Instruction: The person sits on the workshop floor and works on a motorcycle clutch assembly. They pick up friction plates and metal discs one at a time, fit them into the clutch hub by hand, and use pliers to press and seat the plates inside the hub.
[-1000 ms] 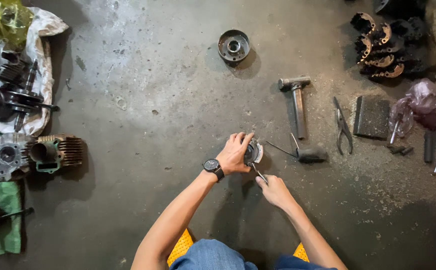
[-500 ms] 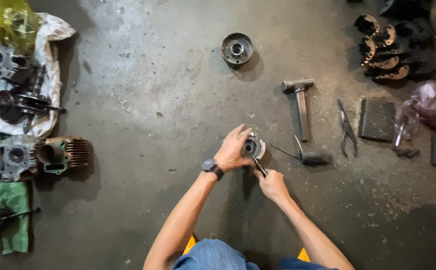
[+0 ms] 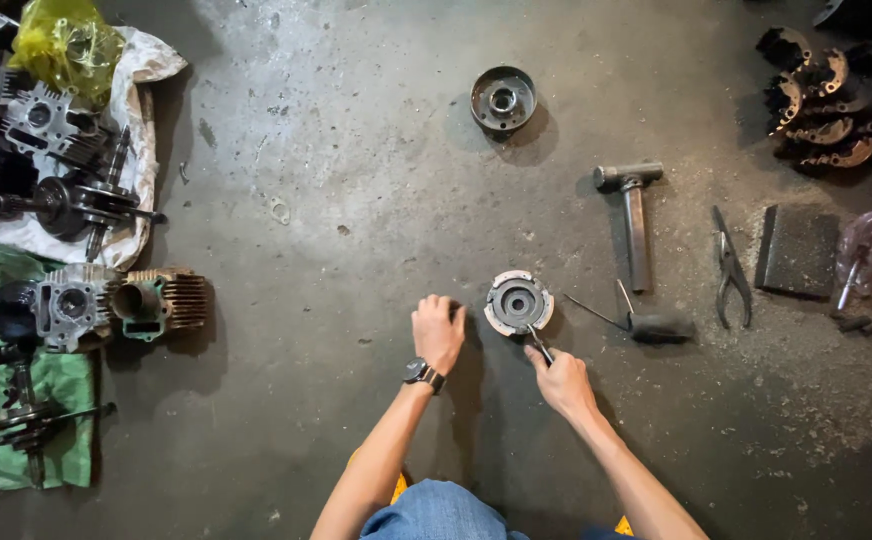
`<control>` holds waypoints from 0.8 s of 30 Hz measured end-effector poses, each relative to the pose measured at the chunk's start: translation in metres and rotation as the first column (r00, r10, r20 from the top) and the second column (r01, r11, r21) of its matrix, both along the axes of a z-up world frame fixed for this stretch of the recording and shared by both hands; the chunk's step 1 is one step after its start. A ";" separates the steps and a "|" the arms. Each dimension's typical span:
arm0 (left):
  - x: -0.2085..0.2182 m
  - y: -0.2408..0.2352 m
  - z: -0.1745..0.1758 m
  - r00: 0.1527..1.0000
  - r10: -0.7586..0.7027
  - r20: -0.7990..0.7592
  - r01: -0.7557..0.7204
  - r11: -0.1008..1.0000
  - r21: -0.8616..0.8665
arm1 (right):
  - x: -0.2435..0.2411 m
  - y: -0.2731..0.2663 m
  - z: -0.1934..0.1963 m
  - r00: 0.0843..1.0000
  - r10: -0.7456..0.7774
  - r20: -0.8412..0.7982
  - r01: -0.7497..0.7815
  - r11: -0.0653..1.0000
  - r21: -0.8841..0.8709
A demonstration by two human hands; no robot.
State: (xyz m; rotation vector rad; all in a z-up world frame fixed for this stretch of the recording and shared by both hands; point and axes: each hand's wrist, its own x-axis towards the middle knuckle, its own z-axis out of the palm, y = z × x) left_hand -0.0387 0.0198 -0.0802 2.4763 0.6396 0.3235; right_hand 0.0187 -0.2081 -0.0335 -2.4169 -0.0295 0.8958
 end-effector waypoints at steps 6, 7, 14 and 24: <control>0.018 -0.004 -0.015 0.998 -0.033 -0.057 0.034 0.999 0.020 | 0.003 0.001 0.003 0.997 -0.011 -0.075 0.011 1.000 0.001; 0.019 -0.004 -0.012 0.997 -0.048 -0.060 0.049 0.999 0.013 | 0.002 0.000 0.003 0.999 -0.002 -0.049 0.002 1.000 0.003; 0.022 -0.015 0.020 0.990 0.080 0.113 -0.004 0.832 -0.554 | -0.001 -0.004 -0.008 1.000 0.016 0.019 -0.017 1.000 0.018; 0.049 -0.010 0.080 0.925 0.379 0.015 0.028 -0.028 -0.999 | -0.001 -0.002 -0.002 0.999 0.032 0.014 -0.032 0.999 0.001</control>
